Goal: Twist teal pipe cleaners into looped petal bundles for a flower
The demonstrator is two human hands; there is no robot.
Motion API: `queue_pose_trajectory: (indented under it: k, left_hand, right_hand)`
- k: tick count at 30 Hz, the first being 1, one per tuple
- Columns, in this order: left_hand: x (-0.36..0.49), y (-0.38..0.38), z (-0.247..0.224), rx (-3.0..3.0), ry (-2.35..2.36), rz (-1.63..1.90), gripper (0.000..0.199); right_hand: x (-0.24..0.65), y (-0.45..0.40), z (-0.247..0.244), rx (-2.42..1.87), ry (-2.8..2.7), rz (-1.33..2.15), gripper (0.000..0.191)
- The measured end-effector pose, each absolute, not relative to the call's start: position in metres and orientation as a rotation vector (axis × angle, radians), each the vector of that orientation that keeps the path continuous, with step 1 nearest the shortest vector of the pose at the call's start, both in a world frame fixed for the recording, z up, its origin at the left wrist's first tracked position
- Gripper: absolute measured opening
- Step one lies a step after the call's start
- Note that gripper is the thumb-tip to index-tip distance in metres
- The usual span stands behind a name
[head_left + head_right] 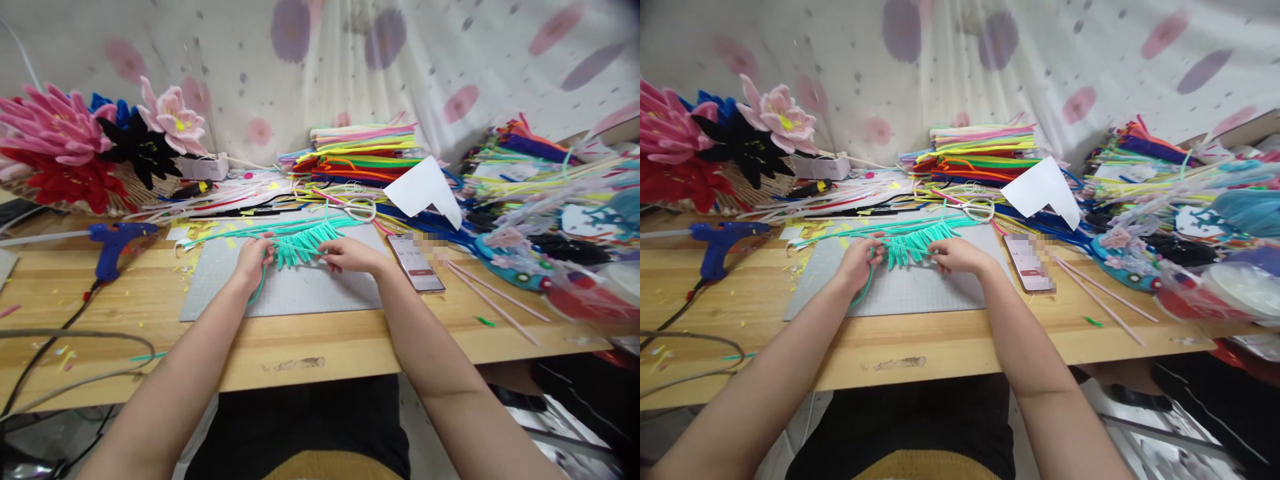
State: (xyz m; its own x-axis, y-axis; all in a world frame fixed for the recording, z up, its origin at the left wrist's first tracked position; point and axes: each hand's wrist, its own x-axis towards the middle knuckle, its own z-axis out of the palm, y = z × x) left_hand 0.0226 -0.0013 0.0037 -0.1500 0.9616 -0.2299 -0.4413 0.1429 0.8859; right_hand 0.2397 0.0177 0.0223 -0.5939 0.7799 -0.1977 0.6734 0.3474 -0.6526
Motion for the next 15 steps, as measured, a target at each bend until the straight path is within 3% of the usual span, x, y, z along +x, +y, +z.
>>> queue_pose_trajectory:
  k: [4, 9, 15]
  left_hand:
    - [0.022, 0.001, 0.003, 0.612, 1.062, 1.512, 0.008]
    - [0.039, -0.002, -0.002, 0.491, 1.048, 1.461, 0.013]
    - [0.055, -0.007, -0.006, 0.508, 0.987, 1.343, 0.012]
  right_hand:
    - [0.251, 0.021, 0.028, -1.366, -2.556, 1.086, 0.018]
    - [0.223, 0.013, 0.025, -1.354, -2.298, 0.565, 0.035]
    - [0.182, 0.009, 0.009, -1.373, -2.313, 0.419, 0.019]
